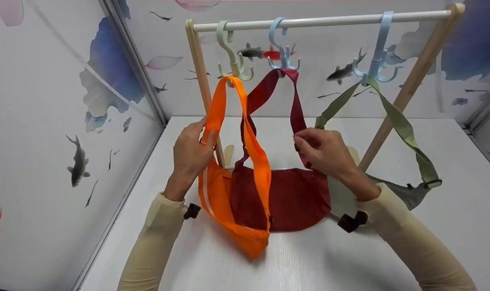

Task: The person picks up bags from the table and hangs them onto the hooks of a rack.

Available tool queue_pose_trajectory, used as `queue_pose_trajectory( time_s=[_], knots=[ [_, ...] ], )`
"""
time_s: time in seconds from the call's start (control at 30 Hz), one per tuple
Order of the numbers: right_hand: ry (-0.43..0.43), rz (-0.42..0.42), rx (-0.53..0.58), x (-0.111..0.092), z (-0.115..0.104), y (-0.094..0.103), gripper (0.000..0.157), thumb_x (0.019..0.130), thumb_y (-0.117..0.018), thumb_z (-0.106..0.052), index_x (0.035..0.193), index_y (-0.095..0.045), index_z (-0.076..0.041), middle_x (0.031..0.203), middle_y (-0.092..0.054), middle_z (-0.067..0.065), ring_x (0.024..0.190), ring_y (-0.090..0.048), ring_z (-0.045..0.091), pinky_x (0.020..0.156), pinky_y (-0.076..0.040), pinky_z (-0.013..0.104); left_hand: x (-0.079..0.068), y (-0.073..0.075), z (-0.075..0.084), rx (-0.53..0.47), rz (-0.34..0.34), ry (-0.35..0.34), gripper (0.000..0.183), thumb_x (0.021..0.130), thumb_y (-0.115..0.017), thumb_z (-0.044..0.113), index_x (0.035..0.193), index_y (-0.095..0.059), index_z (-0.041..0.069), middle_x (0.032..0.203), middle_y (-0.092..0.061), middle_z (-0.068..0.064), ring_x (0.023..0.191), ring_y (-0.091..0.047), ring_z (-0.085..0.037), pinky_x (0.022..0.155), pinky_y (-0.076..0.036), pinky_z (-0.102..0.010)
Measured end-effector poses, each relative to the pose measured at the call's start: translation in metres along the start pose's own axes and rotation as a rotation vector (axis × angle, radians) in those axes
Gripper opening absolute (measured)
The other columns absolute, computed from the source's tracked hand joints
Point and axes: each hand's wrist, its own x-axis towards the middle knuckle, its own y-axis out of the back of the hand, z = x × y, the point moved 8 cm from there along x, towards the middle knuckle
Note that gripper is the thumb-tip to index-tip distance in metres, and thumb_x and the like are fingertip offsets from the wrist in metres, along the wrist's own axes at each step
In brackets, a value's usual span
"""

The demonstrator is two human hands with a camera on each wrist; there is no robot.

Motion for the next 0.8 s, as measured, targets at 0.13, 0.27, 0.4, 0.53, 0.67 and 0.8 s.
queue_pose_trajectory(
  time_s=[0.13,0.27,0.4,0.53,0.67,0.8],
  knots=[
    [0.001,0.034,-0.014,-0.015,0.012,0.009,0.017,0.097,-0.061,-0.010,0.104,-0.073,0.000,0.092,-0.073,0.013,0.069,-0.067,0.019,0.062,-0.053,0.015,-0.013,0.002,0.001,0.077,0.015,-0.016,0.040,0.095,-0.064,0.022,0.127,-0.064,-0.003,0.109,-0.069,-0.020,0.092,-0.066,-0.035,0.078,-0.057,-0.047],
    [0.004,0.076,-0.060,-0.030,0.021,0.017,0.016,0.096,-0.062,-0.008,0.104,-0.074,0.000,0.093,-0.074,0.012,0.073,-0.067,0.018,0.067,-0.050,0.010,-0.029,0.007,0.000,0.135,0.045,-0.011,0.037,0.093,-0.067,0.021,0.120,-0.067,-0.005,0.105,-0.070,-0.021,0.088,-0.066,-0.036,0.075,-0.057,-0.047],
    [-0.003,0.112,-0.130,-0.045,0.029,0.025,0.013,0.095,-0.063,-0.006,0.101,-0.074,-0.002,0.090,-0.074,0.007,0.073,-0.064,0.016,0.067,-0.047,0.007,-0.042,0.008,-0.001,0.150,0.056,-0.035,0.030,0.091,-0.070,0.016,0.114,-0.070,-0.004,0.101,-0.070,-0.021,0.083,-0.065,-0.035,0.072,-0.057,-0.046],
    [-0.008,0.151,-0.194,-0.058,0.036,0.034,0.012,0.093,-0.064,-0.003,0.100,-0.074,-0.001,0.088,-0.073,0.008,0.074,-0.064,0.017,0.068,-0.047,0.009,-0.052,0.001,0.000,0.163,0.012,-0.089,0.028,0.091,-0.071,0.016,0.112,-0.070,-0.002,0.098,-0.070,-0.019,0.080,-0.064,-0.033,0.069,-0.056,-0.044],
    [-0.037,0.172,-0.242,-0.070,0.045,0.041,0.014,0.094,-0.062,-0.001,0.103,-0.071,0.002,0.094,-0.072,0.014,0.083,-0.068,0.026,0.075,-0.057,0.036,-0.061,-0.012,0.003,0.160,-0.065,-0.139,0.032,0.092,-0.070,0.018,0.118,-0.069,0.000,0.103,-0.071,-0.017,0.087,-0.065,-0.031,0.075,-0.057,-0.042],
    [-0.099,0.161,-0.277,-0.084,0.059,0.043,0.021,0.096,-0.059,-0.002,0.113,-0.066,0.006,0.110,-0.067,0.024,0.102,-0.063,0.041,0.086,-0.050,0.060,-0.068,-0.027,0.005,0.163,-0.150,-0.156,0.035,0.094,-0.067,0.019,0.124,-0.067,0.001,0.114,-0.069,-0.016,0.099,-0.067,-0.030,0.085,-0.057,-0.043]
  ],
)
